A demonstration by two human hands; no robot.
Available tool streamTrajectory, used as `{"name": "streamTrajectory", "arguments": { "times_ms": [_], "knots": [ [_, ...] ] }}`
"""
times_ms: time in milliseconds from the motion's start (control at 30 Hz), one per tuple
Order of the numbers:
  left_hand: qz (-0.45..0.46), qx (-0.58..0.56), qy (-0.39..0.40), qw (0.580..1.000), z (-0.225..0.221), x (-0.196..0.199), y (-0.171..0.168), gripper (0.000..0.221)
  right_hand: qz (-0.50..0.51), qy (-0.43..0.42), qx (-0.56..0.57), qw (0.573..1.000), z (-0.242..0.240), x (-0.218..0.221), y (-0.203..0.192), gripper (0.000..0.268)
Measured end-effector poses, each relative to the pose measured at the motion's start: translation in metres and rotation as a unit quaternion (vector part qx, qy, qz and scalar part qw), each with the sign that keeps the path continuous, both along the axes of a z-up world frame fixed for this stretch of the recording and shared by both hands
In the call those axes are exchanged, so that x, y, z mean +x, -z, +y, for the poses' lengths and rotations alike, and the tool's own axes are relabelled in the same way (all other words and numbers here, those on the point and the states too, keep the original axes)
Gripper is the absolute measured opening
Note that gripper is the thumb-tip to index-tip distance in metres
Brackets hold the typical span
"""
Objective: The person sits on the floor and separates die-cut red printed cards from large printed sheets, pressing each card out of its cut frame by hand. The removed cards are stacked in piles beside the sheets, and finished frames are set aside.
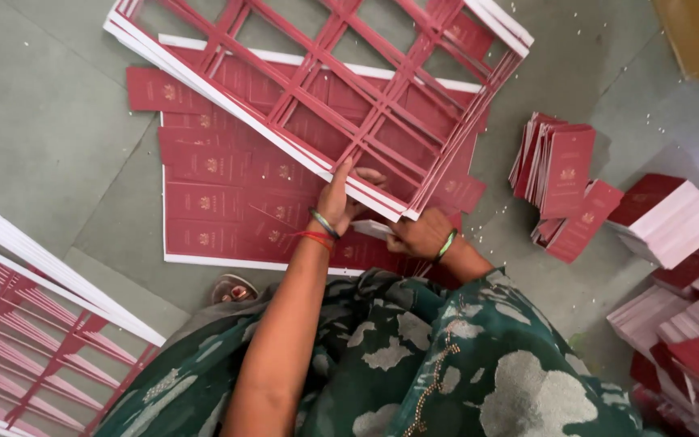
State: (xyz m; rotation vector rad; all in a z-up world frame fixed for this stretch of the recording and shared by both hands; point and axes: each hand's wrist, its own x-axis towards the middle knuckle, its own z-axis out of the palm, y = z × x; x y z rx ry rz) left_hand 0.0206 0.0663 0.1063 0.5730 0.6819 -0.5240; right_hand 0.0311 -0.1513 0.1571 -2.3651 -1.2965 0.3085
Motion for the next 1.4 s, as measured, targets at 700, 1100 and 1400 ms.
{"name": "streamTrajectory", "arguments": {
  "times_ms": [700, 1100, 1400],
  "knots": [
    [-0.018, 0.157, -0.001, 0.987, -0.01, -0.023, 0.009, 0.045, -0.107, 0.128, -0.008, 0.986, 0.03, -0.032, -0.01, 0.047],
    [-0.414, 0.305, 0.44, 0.736, 0.027, -0.062, 0.014, 0.048, -0.2, 0.082, -0.03, 0.976, 0.026, -0.042, -0.022, 0.027],
    [-0.515, 0.451, 0.372, 0.627, 0.021, -0.071, -0.009, 0.054, -0.046, 0.299, 0.069, 0.951, -0.035, -0.026, -0.078, 0.045]
  ]
}}
